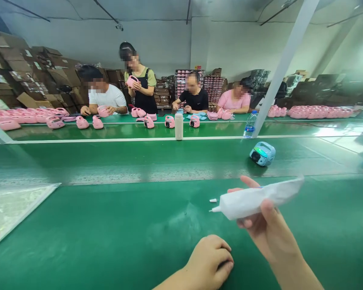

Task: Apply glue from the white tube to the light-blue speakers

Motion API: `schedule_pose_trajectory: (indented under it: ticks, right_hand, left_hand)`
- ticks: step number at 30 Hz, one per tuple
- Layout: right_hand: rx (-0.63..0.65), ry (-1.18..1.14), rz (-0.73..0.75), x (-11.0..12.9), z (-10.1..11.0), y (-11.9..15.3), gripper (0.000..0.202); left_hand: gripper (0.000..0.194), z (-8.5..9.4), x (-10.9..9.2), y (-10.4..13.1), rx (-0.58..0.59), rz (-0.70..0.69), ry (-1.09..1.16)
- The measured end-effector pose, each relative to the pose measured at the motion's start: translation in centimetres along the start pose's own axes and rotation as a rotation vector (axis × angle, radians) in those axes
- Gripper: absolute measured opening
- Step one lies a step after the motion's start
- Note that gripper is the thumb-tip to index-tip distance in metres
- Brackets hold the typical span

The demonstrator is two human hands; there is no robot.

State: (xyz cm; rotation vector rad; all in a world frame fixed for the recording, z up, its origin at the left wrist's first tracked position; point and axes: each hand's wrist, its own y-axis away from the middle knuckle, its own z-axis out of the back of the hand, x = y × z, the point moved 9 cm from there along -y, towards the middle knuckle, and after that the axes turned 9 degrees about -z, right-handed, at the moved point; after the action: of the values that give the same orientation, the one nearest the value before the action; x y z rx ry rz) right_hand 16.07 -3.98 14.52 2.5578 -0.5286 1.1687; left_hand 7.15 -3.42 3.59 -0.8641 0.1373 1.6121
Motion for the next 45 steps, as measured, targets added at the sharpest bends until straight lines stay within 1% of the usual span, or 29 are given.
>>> schedule_pose_trajectory:
  ticks: [2,4,8,10,12,15,19,21,23,27,28,30,31,32,33,35,37,42,45]
  right_hand:
    - [-0.061,0.068,0.033,1.0,-0.6,1.2,0.064]
    - [-0.082,0.216,0.091,2.3,-1.4,2.5,0.061]
    - [-0.031,0.695,0.232,5.5,-4.3,4.1,0.045]
    - [0.020,0.864,0.305,6.9,-6.0,4.4,0.036]
    - [0.076,0.919,0.347,7.9,-7.6,4.5,0.032]
    - [0.136,0.922,0.318,8.5,-9.1,4.7,0.033]
    - [0.093,1.007,0.280,8.9,-10.1,5.7,0.040]
    - [0.092,1.028,0.244,8.7,-10.4,6.3,0.040]
    - [0.097,1.062,0.258,8.8,-10.8,6.7,0.040]
    - [0.077,1.112,0.307,9.4,-10.8,6.6,0.038]
    - [0.120,1.090,0.318,9.4,-10.9,6.4,0.036]
    - [0.254,1.002,0.320,9.1,-11.1,5.9,0.035]
    - [0.312,0.931,0.298,9.0,-11.0,5.6,0.036]
    - [0.345,0.847,0.251,8.7,-10.7,5.1,0.038]
    - [0.339,0.765,0.191,8.4,-10.0,4.6,0.040]
    - [0.278,0.654,0.074,7.5,-8.4,3.7,0.043]
    - [0.290,0.612,0.017,6.6,-7.6,3.2,0.042]
    - [0.240,0.565,0.038,6.3,-6.2,2.6,0.042]
    - [0.284,0.559,0.015,6.1,-6.4,2.6,0.041]
  left_hand:
    - [0.010,0.2,-0.2,0.0,-0.001,0.007,-0.001]
    - [0.011,0.4,-0.5,-0.1,0.002,0.009,0.002]
    - [0.014,0.8,-1.0,-0.3,0.005,0.017,0.017]
    - [0.016,0.9,-1.2,-0.4,0.008,0.019,0.027]
    - [0.019,1.0,-1.3,-0.4,0.016,0.015,0.035]
    - [0.021,1.0,-1.5,-0.5,0.019,0.005,0.034]
    - [0.019,0.8,-1.8,-0.6,0.041,-0.026,0.019]
    - [0.018,0.7,-1.9,-0.7,0.053,-0.040,0.004]
    - [0.018,0.6,-1.9,-0.7,0.057,-0.046,-0.012]
    - [0.016,0.6,-2.0,-0.7,0.055,-0.049,-0.037]
    - [0.016,0.6,-2.0,-0.7,0.055,-0.049,-0.043]
    - [0.016,0.6,-2.0,-0.6,0.051,-0.044,-0.058]
    - [0.017,0.7,-2.0,-0.6,0.046,-0.040,-0.065]
    - [0.017,0.7,-2.0,-0.6,0.043,-0.036,-0.072]
    - [0.018,0.7,-2.0,-0.6,0.042,-0.035,-0.077]
    - [0.017,0.6,-2.0,-0.7,0.048,-0.041,-0.083]
    - [0.016,0.5,-1.9,-0.7,0.059,-0.047,-0.086]
    - [0.016,0.5,-1.9,-0.7,0.063,-0.045,-0.091]
    - [0.017,0.7,-2.0,-0.8,0.060,-0.049,-0.088]
